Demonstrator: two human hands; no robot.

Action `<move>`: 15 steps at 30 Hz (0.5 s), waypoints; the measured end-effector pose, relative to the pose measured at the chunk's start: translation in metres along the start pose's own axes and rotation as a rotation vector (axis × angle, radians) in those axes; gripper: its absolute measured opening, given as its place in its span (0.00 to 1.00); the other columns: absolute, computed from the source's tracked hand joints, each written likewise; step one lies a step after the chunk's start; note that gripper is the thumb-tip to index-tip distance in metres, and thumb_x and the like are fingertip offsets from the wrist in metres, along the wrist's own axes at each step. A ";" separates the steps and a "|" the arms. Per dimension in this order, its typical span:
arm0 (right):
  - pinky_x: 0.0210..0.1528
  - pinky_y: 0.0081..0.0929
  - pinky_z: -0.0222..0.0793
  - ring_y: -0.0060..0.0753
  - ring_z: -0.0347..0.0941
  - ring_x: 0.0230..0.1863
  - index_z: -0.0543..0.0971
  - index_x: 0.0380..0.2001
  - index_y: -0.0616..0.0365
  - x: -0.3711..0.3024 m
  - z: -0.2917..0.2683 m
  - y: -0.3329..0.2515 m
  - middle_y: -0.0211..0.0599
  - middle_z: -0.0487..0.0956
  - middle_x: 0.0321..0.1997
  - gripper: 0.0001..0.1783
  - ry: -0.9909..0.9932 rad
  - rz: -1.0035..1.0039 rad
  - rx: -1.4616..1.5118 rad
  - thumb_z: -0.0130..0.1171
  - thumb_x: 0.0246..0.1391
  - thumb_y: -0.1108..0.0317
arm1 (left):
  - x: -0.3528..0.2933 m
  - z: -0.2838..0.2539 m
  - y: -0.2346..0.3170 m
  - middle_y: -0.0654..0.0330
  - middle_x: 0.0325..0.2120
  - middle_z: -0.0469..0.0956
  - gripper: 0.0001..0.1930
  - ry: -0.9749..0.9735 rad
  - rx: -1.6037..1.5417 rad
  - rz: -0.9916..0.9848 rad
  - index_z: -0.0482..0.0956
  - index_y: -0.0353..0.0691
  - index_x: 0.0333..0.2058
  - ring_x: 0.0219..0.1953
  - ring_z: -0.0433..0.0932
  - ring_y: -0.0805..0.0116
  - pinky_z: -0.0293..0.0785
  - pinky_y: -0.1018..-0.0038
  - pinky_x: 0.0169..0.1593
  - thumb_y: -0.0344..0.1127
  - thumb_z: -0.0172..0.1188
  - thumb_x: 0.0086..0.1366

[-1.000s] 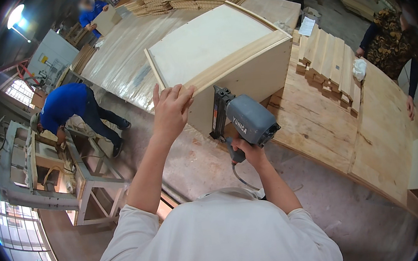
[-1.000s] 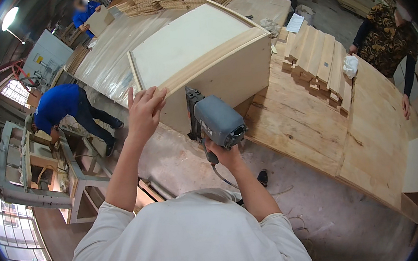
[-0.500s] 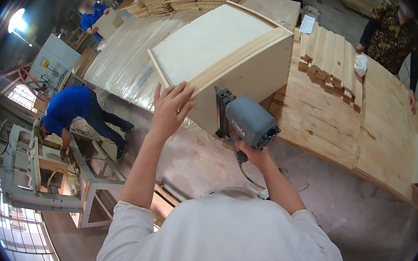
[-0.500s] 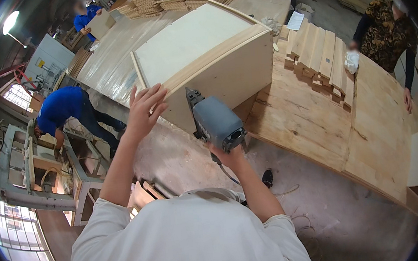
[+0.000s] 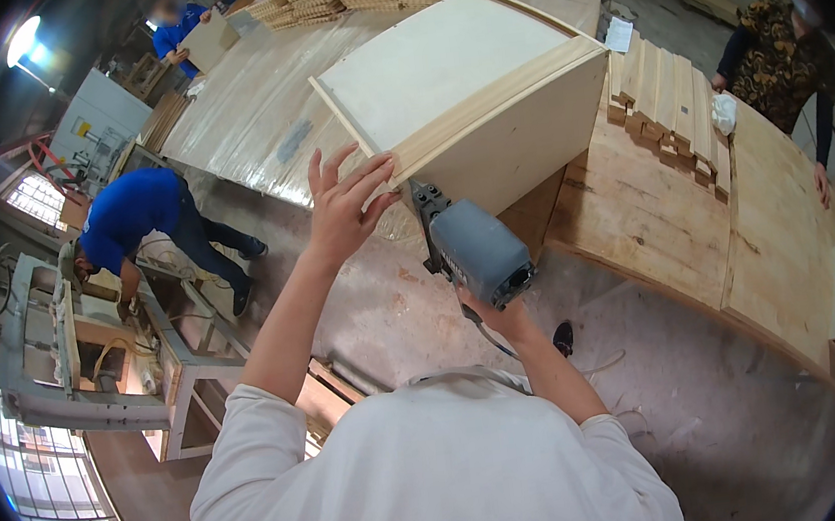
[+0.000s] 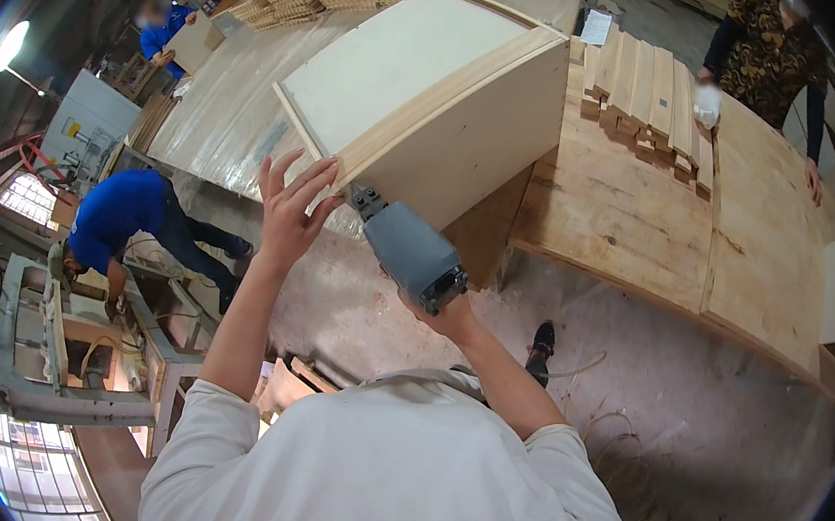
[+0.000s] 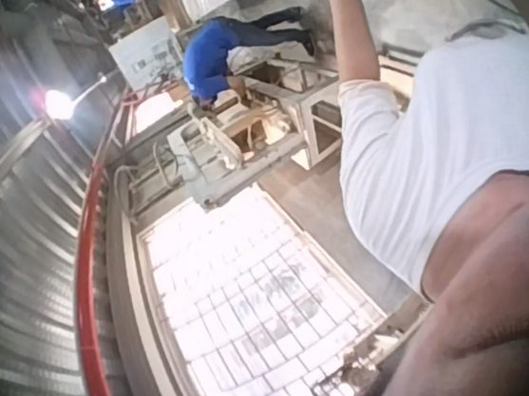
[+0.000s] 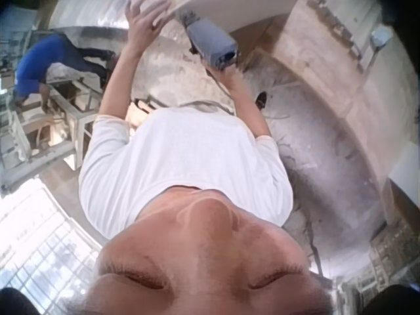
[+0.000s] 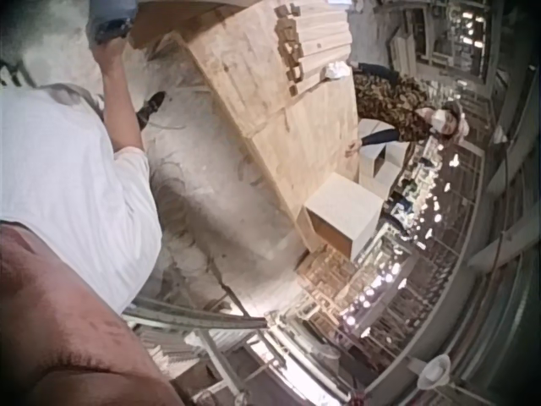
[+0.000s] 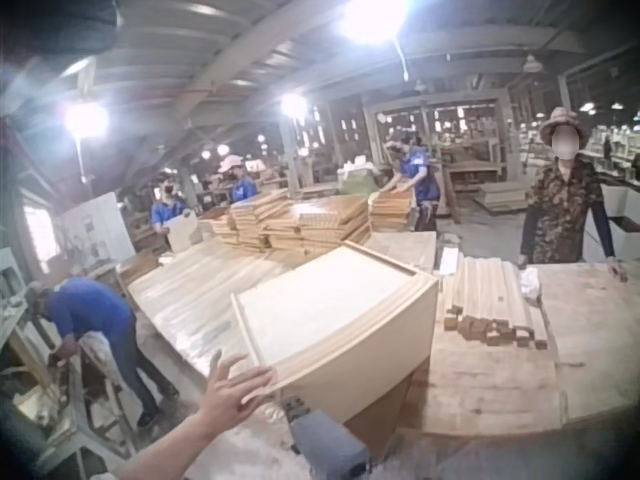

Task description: The person assembles a wooden box by applying glue to the edges of a panel and attaching wooden strips with a pneumatic nail gun. They repeat this process for multiple sides, then hand the completed box to a coworker and begin assembling another unit.

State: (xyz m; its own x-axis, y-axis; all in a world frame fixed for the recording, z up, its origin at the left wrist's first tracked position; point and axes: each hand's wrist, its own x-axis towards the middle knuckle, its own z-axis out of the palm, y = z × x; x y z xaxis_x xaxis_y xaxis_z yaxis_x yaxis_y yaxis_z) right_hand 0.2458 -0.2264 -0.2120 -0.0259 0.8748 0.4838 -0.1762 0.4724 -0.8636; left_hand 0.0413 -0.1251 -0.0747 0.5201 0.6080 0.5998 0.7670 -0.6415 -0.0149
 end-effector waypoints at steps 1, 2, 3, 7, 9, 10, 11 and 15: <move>0.50 0.31 0.67 0.35 0.72 0.47 0.72 0.46 0.59 -0.002 0.002 0.006 0.37 0.76 0.45 0.22 0.010 0.013 -0.015 0.64 0.45 0.74 | 0.000 0.001 0.001 0.72 0.48 0.76 0.20 0.004 -0.008 -0.003 0.78 0.51 0.46 0.59 0.62 0.61 0.39 0.52 0.65 0.39 0.66 0.52; 0.50 0.31 0.67 0.35 0.72 0.47 0.73 0.46 0.59 -0.002 0.005 0.008 0.37 0.76 0.45 0.22 0.018 0.027 -0.025 0.64 0.44 0.75 | -0.002 0.001 0.001 0.72 0.48 0.76 0.20 0.007 -0.012 -0.008 0.78 0.50 0.46 0.59 0.63 0.62 0.39 0.52 0.65 0.39 0.66 0.52; 0.49 0.31 0.67 0.33 0.71 0.46 0.72 0.46 0.59 -0.003 0.006 0.009 0.37 0.75 0.45 0.21 -0.011 0.001 -0.064 0.63 0.46 0.74 | -0.004 0.002 0.001 0.71 0.47 0.77 0.19 0.010 -0.016 -0.013 0.78 0.50 0.46 0.58 0.63 0.62 0.39 0.53 0.65 0.39 0.65 0.52; 0.47 0.30 0.67 0.31 0.70 0.43 0.72 0.44 0.60 -0.001 0.012 0.005 0.35 0.74 0.43 0.17 -0.108 -0.160 -0.354 0.61 0.49 0.73 | -0.011 0.006 0.001 0.70 0.46 0.78 0.18 0.032 -0.021 -0.038 0.78 0.50 0.45 0.58 0.63 0.62 0.38 0.53 0.65 0.38 0.65 0.53; 0.48 0.31 0.66 0.33 0.70 0.45 0.73 0.44 0.59 -0.001 0.012 0.007 0.35 0.75 0.43 0.18 -0.110 -0.216 -0.485 0.62 0.49 0.72 | -0.011 0.006 0.004 0.70 0.46 0.78 0.18 0.047 -0.015 -0.034 0.78 0.50 0.45 0.58 0.63 0.62 0.38 0.53 0.65 0.39 0.65 0.53; 0.51 0.33 0.65 0.34 0.70 0.48 0.74 0.45 0.57 0.000 0.013 0.009 0.35 0.76 0.44 0.19 -0.095 -0.213 -0.506 0.63 0.48 0.71 | -0.009 0.006 0.003 0.70 0.46 0.78 0.18 0.046 -0.014 -0.024 0.78 0.50 0.45 0.58 0.63 0.62 0.38 0.53 0.65 0.39 0.65 0.53; 0.52 0.34 0.64 0.35 0.70 0.49 0.74 0.46 0.56 -0.001 0.012 0.011 0.35 0.76 0.45 0.20 -0.079 -0.151 -0.456 0.63 0.47 0.70 | -0.007 0.007 0.001 0.69 0.47 0.77 0.19 0.049 -0.012 -0.015 0.78 0.50 0.45 0.59 0.63 0.62 0.39 0.53 0.65 0.39 0.64 0.53; 0.54 0.35 0.63 0.38 0.69 0.51 0.73 0.47 0.56 -0.012 0.007 0.008 0.35 0.76 0.46 0.23 0.044 0.111 -0.136 0.65 0.45 0.69 | 0.000 0.008 -0.023 0.69 0.54 0.72 0.29 -0.047 -0.060 0.106 0.73 0.50 0.52 0.61 0.60 0.59 0.41 0.51 0.65 0.42 0.67 0.49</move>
State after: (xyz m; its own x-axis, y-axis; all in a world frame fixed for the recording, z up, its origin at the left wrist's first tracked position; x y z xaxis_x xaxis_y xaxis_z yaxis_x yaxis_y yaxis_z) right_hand 0.2377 -0.2340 -0.2242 0.0060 0.9248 0.3804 -0.0394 0.3803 -0.9240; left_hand 0.0265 -0.1063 -0.0804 0.6153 0.5560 0.5589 0.6838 -0.7291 -0.0275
